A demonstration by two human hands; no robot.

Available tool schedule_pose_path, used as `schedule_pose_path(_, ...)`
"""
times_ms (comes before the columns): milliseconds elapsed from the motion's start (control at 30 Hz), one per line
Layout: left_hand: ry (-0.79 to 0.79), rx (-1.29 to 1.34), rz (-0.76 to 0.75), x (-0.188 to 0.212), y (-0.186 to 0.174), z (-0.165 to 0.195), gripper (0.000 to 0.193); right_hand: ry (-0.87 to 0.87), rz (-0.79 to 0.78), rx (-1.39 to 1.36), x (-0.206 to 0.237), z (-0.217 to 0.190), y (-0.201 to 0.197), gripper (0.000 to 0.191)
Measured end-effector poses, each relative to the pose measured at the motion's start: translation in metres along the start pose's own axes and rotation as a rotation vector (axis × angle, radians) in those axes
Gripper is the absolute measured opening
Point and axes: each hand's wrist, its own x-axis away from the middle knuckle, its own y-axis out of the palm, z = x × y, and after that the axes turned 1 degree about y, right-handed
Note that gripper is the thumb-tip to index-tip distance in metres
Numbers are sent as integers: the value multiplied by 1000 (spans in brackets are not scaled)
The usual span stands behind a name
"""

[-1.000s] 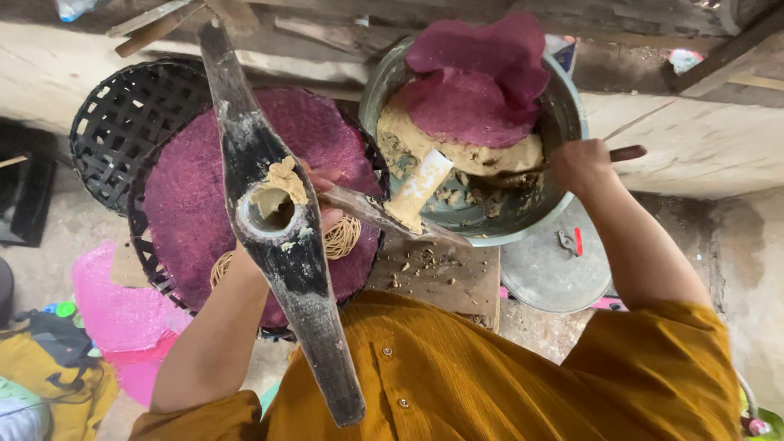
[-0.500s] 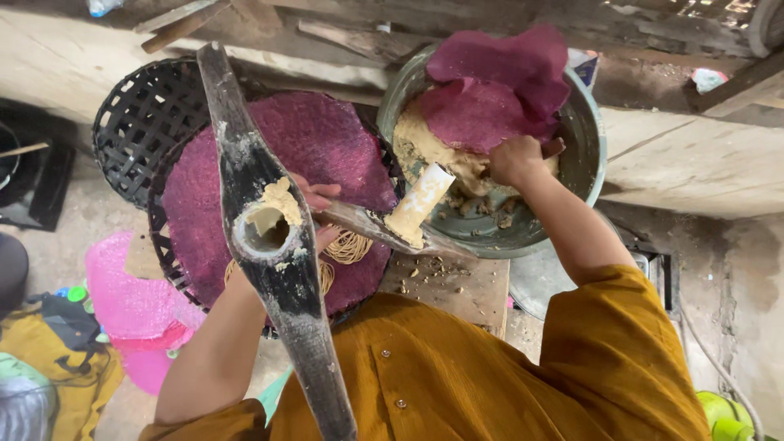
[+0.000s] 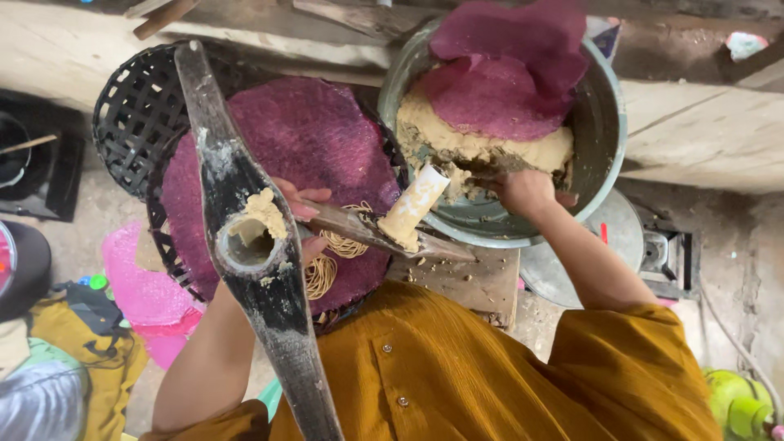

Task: The person scoops dough from a large basin into a hand-held press, squeezes the press lever to extrude strands of dough, cuts the strands, and forms them into nests on a round tray. After filling the tray, the person places small plastic cups on top of the noodle nests.

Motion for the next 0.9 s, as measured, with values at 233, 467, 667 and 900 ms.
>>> schedule_pose_path(233,-76,55,-3,4,4,8,50,-28,-27,-124,3,-8,24,41)
schedule_pose_path(467,-112,73,-5,3,6,13,50,-64,-212,-14,21,-4,23,44)
schedule_pose_path(667,-128,68,-17,5,8,10,50,-77,-153,25,50,5,2,46)
schedule_pose_path(900,-91,141,-92,2,13,7,59,-2,-37,-42,91,27,-50,39)
